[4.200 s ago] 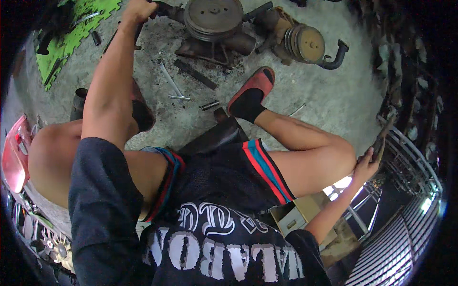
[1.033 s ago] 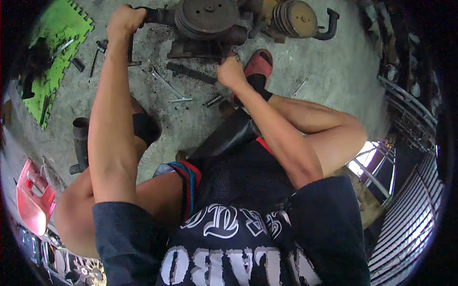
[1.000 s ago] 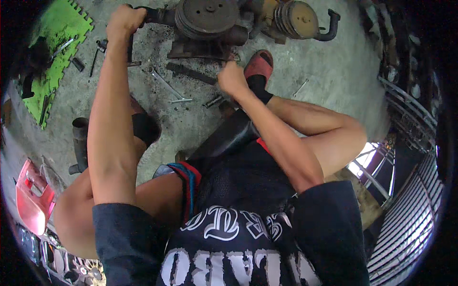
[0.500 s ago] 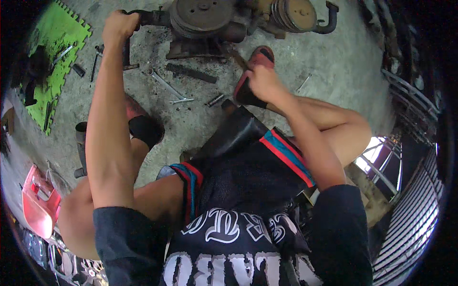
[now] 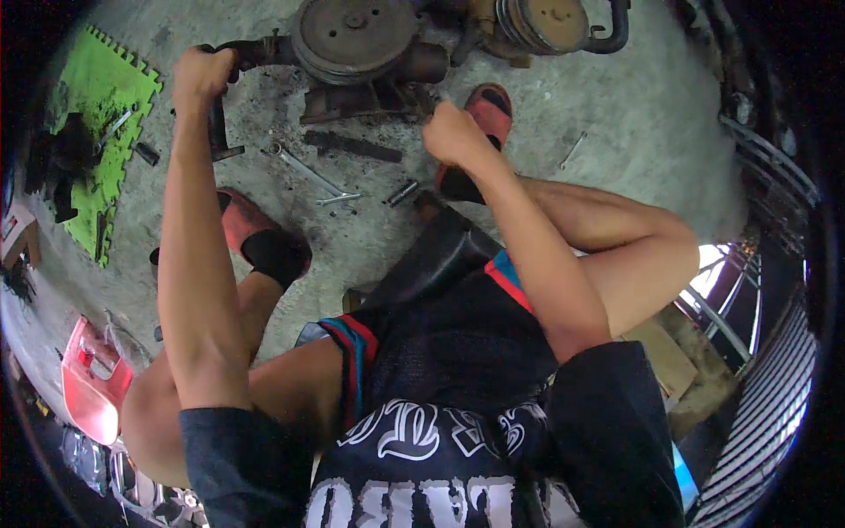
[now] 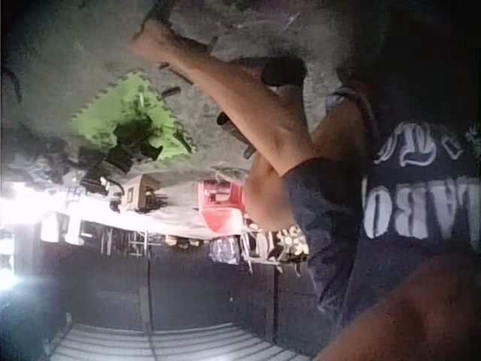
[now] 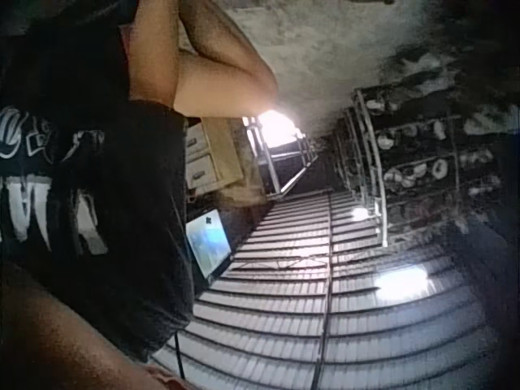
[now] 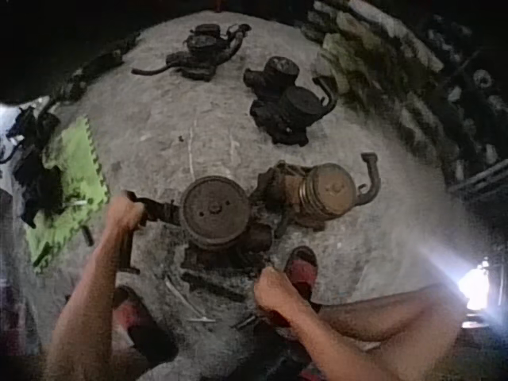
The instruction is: Inspecting and manipulating automotive AC compressors on a workshop floor.
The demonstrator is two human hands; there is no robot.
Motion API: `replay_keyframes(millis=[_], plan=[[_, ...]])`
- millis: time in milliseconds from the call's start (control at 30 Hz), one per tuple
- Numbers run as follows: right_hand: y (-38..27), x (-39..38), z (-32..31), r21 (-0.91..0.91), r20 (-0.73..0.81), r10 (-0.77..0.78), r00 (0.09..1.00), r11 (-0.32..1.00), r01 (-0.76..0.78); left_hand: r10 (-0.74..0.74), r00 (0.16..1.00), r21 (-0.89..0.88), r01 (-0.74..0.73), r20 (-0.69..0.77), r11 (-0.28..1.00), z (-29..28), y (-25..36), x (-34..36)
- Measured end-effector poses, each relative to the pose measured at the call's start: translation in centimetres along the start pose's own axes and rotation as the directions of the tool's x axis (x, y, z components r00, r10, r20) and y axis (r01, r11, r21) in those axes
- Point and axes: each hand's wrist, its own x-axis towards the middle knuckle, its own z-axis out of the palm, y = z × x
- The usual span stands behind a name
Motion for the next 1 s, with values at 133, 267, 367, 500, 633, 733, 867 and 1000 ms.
replay_keyframes(millis=[133, 267, 367, 500, 633, 733, 867, 1000], plan=[[0.5, 4.4, 1.2, 0.083, 0.017, 0.123, 0.992, 0.989, -0.124, -0.002, 1.0, 0.001, 0.002, 0.019, 1.0, -0.2, 1.2, -0.2], [-2.9, 0.8, 0.4, -0.184, 0.12, -0.045, 0.992, 0.981, 0.067, 0.048, 0.998, 0.03, -0.047, -0.031, 0.998, -1.2, -0.6, -0.7], [-2.4, 1.8, 0.9, 0.093, -0.057, 0.169, 0.984, 0.982, -0.164, 0.015, 0.999, 0.085, -0.019, 0.051, 0.996, -1.5, 0.9, -1.1], [-2.1, 5.0, 1.4, -0.223, 0.138, -0.034, 0.99, 0.973, 0.065, 0.088, 0.995, 0.056, -0.091, 0.051, 0.994, -0.8, 0.5, -0.3], [-3.0, 2.1, 1.6, -0.478, 0.291, -0.322, 0.901, 0.766, 0.429, 0.105, 0.994, 0.035, -0.104, -0.01, 0.994, -0.9, 0.2, -0.3], [-2.9, -0.5, 3.0, -0.056, -0.018, -0.019, 1.0, 0.998, 0.018, -0.081, 0.993, -0.019, 0.08, -0.082, 0.997, -3.0, 4.6, -3.9], [-2.6, 0.6, 4.4, -0.189, -0.091, -0.121, 0.988, 0.977, 0.102, -0.041, 0.999, 0.015, 0.041, -0.017, 0.999, -1.7, 4.7, -3.6], [-2.6, -1.9, 4.9, -0.162, -0.175, 0.052, 0.983, 0.984, -0.081, -0.031, 0.996, 0.052, 0.035, -0.083, 0.998, -2.2, 2.9, -2.8]])
